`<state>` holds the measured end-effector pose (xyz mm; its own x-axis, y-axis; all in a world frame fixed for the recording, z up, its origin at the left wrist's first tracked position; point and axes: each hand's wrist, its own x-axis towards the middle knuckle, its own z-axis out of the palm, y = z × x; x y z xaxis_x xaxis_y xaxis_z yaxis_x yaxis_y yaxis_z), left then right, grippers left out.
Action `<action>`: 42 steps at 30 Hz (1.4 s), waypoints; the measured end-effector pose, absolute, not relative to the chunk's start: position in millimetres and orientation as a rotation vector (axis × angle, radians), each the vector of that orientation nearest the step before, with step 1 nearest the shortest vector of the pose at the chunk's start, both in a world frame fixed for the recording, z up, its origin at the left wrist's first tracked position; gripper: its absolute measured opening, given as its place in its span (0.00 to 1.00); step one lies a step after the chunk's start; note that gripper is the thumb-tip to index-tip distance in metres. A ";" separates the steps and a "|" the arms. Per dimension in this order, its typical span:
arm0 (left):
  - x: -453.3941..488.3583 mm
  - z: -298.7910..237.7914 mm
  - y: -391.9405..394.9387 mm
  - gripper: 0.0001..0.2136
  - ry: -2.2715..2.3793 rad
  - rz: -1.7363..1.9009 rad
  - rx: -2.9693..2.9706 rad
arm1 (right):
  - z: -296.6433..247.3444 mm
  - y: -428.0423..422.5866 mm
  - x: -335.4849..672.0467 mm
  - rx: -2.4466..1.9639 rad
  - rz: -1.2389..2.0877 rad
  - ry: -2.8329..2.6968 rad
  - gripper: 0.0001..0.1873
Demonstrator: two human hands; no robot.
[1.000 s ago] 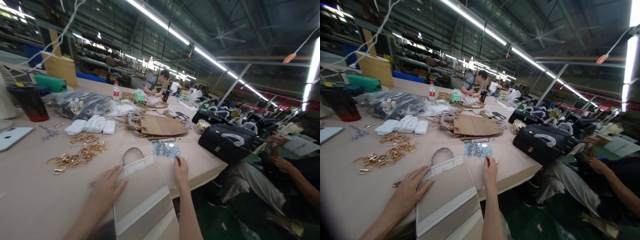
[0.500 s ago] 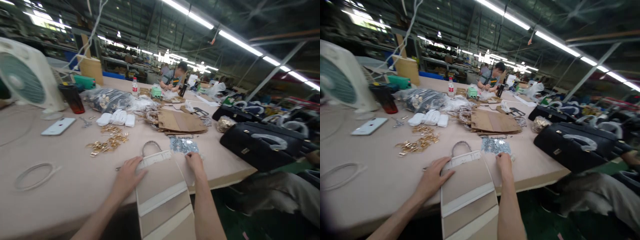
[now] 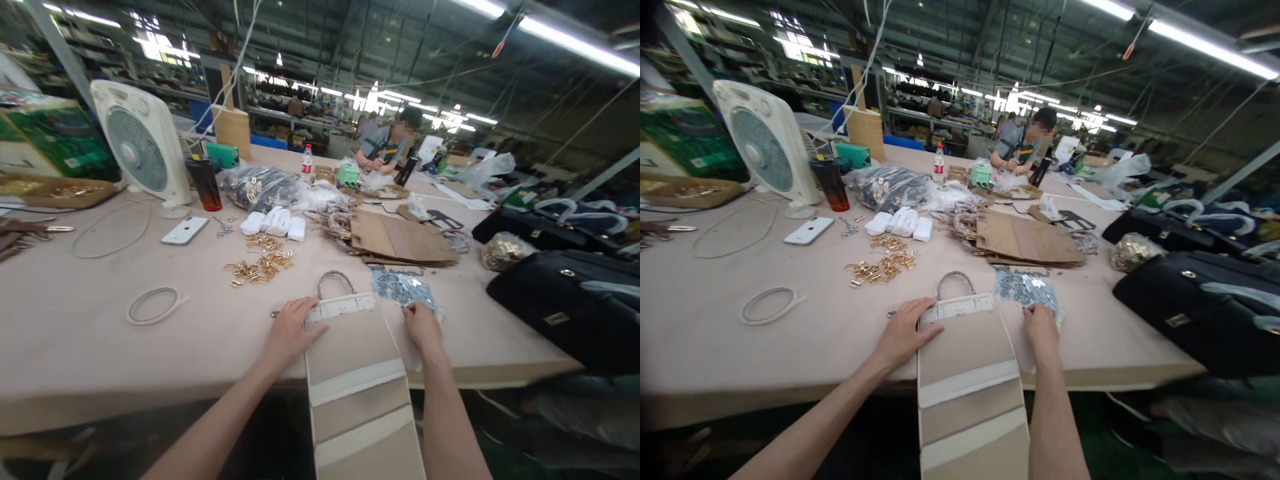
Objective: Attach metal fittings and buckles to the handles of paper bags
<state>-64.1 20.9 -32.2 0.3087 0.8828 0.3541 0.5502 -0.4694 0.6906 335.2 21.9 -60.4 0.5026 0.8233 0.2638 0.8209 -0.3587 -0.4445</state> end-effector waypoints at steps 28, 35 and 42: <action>64.6 11.3 41.9 0.16 1.224 0.632 2.550 | -52.3 -3.8 307.0 -1.811 0.161 -1.073 0.23; 89.9 -1.6 49.7 0.07 1.377 0.759 2.448 | -50.4 0.0 308.9 -1.817 0.162 -1.014 0.22; 83.1 -7.6 36.6 0.08 1.359 0.846 2.477 | -56.3 0.9 314.4 -1.811 0.172 -0.953 0.22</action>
